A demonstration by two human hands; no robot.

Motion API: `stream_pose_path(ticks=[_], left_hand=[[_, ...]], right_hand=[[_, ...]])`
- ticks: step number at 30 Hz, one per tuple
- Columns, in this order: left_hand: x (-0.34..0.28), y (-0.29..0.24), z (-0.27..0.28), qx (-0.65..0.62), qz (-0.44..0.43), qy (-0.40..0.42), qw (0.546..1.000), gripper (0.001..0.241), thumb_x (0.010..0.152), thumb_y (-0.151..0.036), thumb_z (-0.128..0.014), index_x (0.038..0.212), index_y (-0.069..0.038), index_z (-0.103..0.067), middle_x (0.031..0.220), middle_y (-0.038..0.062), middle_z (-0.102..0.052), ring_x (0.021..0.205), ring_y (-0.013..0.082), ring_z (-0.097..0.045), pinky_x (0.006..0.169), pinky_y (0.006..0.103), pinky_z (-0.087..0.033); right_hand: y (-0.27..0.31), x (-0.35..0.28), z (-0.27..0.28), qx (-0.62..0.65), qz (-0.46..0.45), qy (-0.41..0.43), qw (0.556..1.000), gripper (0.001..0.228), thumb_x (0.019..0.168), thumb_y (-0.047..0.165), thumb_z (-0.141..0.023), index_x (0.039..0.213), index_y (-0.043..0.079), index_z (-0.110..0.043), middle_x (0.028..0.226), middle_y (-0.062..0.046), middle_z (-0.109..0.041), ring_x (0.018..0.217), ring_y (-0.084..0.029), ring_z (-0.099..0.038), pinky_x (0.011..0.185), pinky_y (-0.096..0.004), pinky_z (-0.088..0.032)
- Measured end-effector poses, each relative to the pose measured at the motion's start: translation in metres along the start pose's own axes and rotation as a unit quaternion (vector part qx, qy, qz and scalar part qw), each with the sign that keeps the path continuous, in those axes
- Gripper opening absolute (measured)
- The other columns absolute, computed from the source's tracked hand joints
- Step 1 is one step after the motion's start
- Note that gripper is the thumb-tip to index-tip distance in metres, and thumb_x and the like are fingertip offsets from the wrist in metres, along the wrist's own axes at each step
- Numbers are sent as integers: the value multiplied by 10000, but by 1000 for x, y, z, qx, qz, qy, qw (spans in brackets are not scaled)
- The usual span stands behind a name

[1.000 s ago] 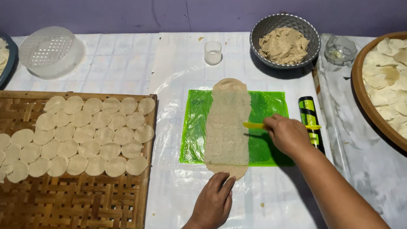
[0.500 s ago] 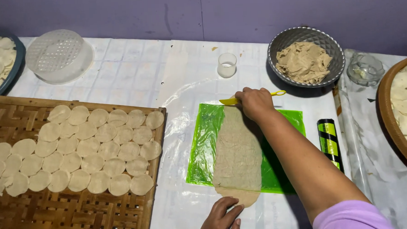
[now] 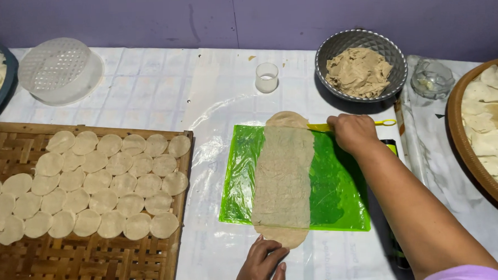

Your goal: Rolling out dough on a mat and arranging small pastry disks on a woven wooden tray for drying.

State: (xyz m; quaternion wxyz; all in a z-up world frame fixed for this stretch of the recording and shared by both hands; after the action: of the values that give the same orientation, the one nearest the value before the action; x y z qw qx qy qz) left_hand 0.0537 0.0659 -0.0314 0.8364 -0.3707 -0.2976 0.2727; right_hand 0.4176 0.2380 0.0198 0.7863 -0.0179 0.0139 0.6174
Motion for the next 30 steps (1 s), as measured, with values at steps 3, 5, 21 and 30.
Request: stream_pose_path(ticks=[3, 5, 21, 30], left_hand=[[1, 0, 1, -9, 8, 1, 1000, 301, 859, -79, -701, 1156, -52, -737, 1117, 131, -642, 1117, 341, -672, 1147, 585, -408], [2, -1, 0, -12, 11, 4, 1000, 299, 860, -79, -691, 1154, -52, -738, 1098, 125, -640, 1107, 344, -672, 1148, 584, -412], [-8, 24, -19, -23, 10, 18, 1000, 268, 853, -60, -694, 1115, -78, -745, 1042, 105, -636, 1045, 284, -693, 1142, 587, -432], [6, 0, 0, -44, 36, 19, 998, 266, 863, -21, -686, 1121, -64, -737, 1088, 121, -626, 1107, 328, -672, 1154, 567, -425]], right_hand=[[-19, -13, 7, 36, -82, 44, 995, 196, 979, 243, -555, 1096, 189, -702, 1043, -109, -752, 1030, -331, -707, 855, -489, -532], [-31, -16, -1, 79, -144, 75, 984, 259, 995, 325, -558, 1172, 171, -669, 1093, -134, -742, 1062, -355, -687, 875, -504, -518], [16, 36, -9, 102, -252, 174, 946, 791, 871, 755, -621, 1312, 100, -663, 1313, -142, -686, 1235, -317, -642, 950, -468, -523], [59, 32, 77, 95, -150, 23, 984, 729, 794, 728, -731, 1147, 91, -724, 1057, -188, -746, 1026, -374, -707, 839, -515, -545]])
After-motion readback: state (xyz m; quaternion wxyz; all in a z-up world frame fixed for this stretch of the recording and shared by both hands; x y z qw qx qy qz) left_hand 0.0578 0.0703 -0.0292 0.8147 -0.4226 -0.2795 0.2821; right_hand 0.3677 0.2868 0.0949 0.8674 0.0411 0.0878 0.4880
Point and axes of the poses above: each hand's wrist, its own x-axis towards the middle knuckle, its own z-axis out of the back of the hand, y = z × x, the point moved 9 cm from there along x, towards the middle knuckle
